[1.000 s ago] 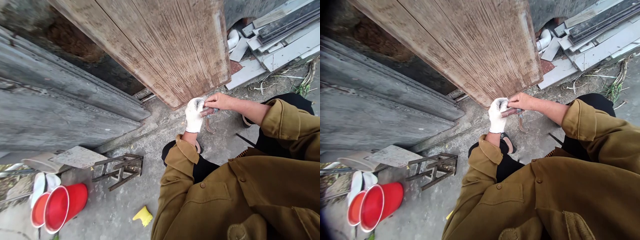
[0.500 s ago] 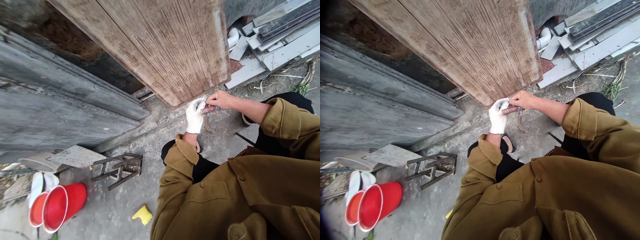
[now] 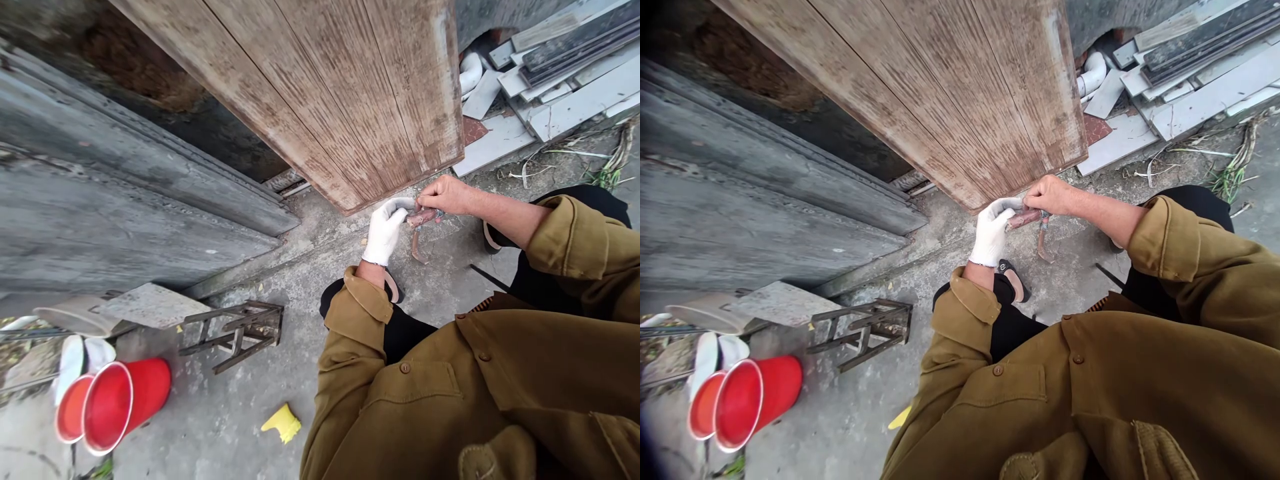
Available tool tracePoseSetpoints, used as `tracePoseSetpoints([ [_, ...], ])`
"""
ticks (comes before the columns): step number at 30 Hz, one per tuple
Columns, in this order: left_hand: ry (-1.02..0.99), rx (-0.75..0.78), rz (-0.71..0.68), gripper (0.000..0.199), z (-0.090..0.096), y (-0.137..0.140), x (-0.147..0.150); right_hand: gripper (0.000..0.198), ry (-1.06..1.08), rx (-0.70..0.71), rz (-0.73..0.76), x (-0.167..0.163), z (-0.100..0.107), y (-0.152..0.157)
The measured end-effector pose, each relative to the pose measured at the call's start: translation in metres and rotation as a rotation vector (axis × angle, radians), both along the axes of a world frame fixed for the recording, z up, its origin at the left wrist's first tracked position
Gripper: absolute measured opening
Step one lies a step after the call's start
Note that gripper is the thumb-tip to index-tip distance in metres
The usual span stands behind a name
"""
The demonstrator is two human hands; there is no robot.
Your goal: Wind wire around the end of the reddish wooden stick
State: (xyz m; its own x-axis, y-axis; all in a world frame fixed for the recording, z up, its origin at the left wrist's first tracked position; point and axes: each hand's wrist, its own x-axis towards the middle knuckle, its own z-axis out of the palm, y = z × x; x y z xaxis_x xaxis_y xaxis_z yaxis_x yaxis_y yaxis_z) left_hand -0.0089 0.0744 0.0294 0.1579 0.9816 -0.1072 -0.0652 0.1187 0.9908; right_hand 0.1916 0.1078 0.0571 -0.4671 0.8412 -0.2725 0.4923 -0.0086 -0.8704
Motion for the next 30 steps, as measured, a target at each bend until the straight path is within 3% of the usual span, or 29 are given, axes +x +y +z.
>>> tracePoseSetpoints([
  [9, -0.141, -0.358, -0.080, 0.014, -0.012, 0.004, -0.006, 0.034, -0.041, 0.362, 0.226, 0.012, -0.003, 0.003],
  [13, -0.228, -0.474, -0.170, 0.024, -0.018, 0.005, -0.007, 0.034, -0.089, 0.453, 0.316, 0.016, -0.008, 0.004],
  [17, -0.265, -0.473, -0.265, 0.022, -0.017, 0.004, -0.008, 0.032, -0.102, 0.461, 0.318, 0.018, -0.011, 0.006],
  [24, -0.167, -0.448, -0.304, 0.029, -0.010, 0.001, -0.006, 0.034, -0.094, 0.500, 0.327, 0.019, -0.012, 0.006],
  [27, -0.035, -0.379, -0.329, 0.025, -0.007, 0.000, -0.006, 0.034, -0.106, 0.497, 0.325, 0.019, -0.011, 0.006],
  [30, 0.252, -0.161, -0.377, 0.019, -0.004, 0.001, -0.005, 0.035, -0.164, 0.445, 0.313, 0.018, -0.008, 0.006],
])
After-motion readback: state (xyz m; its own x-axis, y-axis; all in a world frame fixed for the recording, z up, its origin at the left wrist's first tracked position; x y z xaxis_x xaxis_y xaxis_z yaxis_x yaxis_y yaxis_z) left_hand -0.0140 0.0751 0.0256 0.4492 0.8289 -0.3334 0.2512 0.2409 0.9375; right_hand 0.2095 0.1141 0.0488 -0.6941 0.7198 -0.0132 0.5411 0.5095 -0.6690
